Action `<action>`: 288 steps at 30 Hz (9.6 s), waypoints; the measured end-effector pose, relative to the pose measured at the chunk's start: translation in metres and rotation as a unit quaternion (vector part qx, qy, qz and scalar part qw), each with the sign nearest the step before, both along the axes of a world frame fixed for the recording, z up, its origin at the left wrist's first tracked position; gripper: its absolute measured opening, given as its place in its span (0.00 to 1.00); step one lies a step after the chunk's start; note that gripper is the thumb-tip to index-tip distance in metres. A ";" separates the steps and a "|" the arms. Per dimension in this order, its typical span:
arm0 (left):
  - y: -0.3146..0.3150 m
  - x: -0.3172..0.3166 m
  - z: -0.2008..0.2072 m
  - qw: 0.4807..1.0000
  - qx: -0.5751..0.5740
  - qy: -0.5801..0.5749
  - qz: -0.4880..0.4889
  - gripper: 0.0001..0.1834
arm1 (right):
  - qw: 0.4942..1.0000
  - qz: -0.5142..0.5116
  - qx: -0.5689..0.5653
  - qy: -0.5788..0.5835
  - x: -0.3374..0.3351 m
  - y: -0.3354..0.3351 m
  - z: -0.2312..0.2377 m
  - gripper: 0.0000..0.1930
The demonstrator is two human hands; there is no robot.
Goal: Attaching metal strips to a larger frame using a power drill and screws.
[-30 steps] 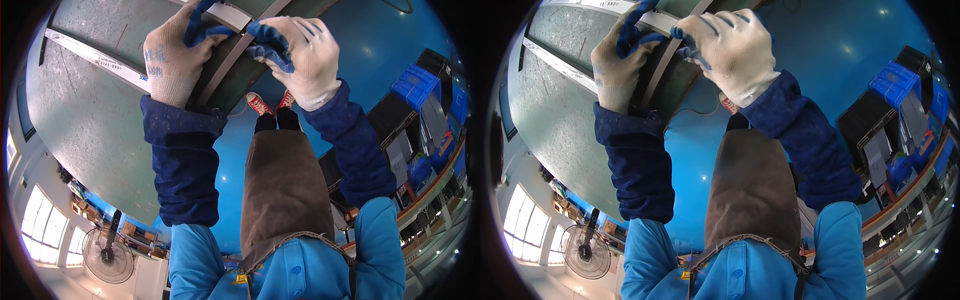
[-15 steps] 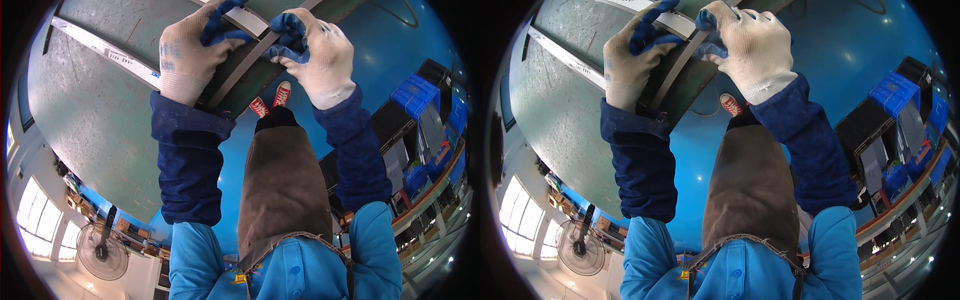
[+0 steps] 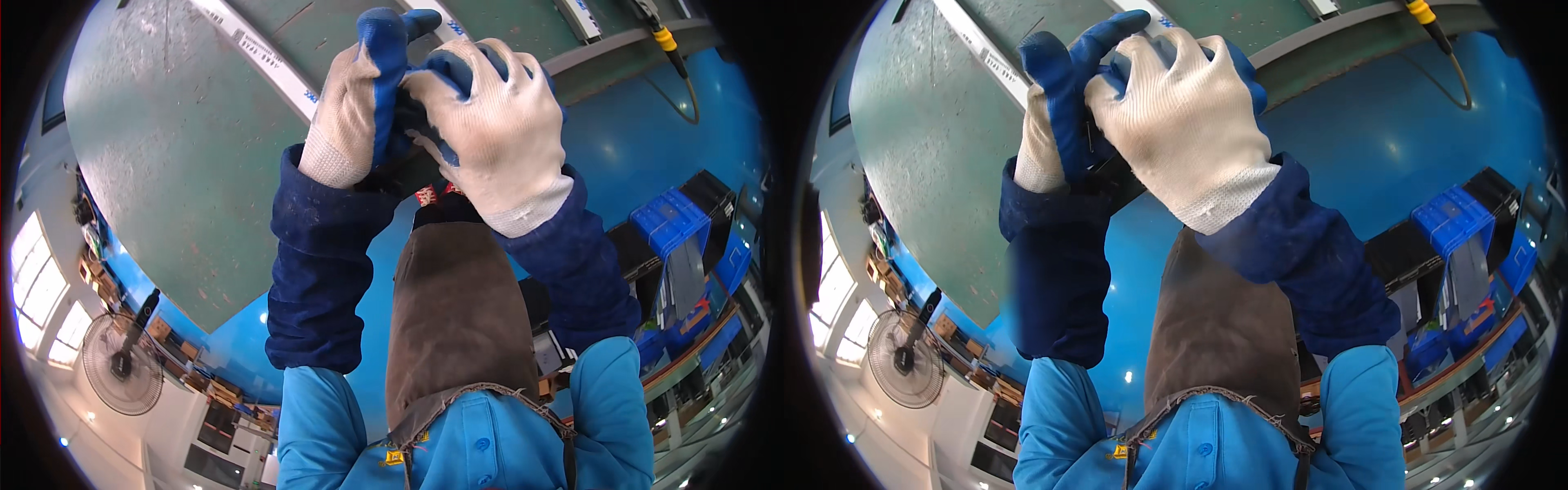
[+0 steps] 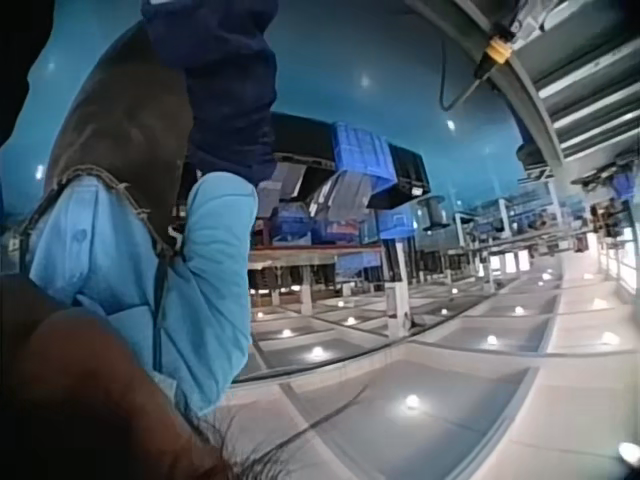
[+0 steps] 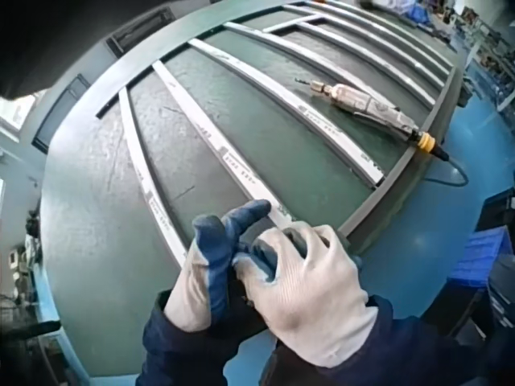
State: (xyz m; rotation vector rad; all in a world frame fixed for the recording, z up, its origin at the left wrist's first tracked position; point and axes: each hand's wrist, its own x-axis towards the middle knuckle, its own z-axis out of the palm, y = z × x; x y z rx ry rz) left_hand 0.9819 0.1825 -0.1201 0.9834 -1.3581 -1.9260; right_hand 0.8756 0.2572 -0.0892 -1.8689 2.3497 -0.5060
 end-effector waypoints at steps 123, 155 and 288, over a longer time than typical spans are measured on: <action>0.025 0.138 0.033 0.975 -0.093 -0.160 0.122 0.36 | 0.774 -0.087 -0.205 -0.592 0.090 0.094 -0.042 0.25; 0.010 0.059 0.010 0.778 -0.268 -0.551 0.140 0.36 | 0.982 -0.140 0.122 0.019 0.085 0.050 -0.037 0.31; -0.014 0.058 -0.018 0.756 -0.354 -0.495 0.241 0.37 | 0.916 -0.079 0.142 -0.367 0.081 0.186 -0.033 0.46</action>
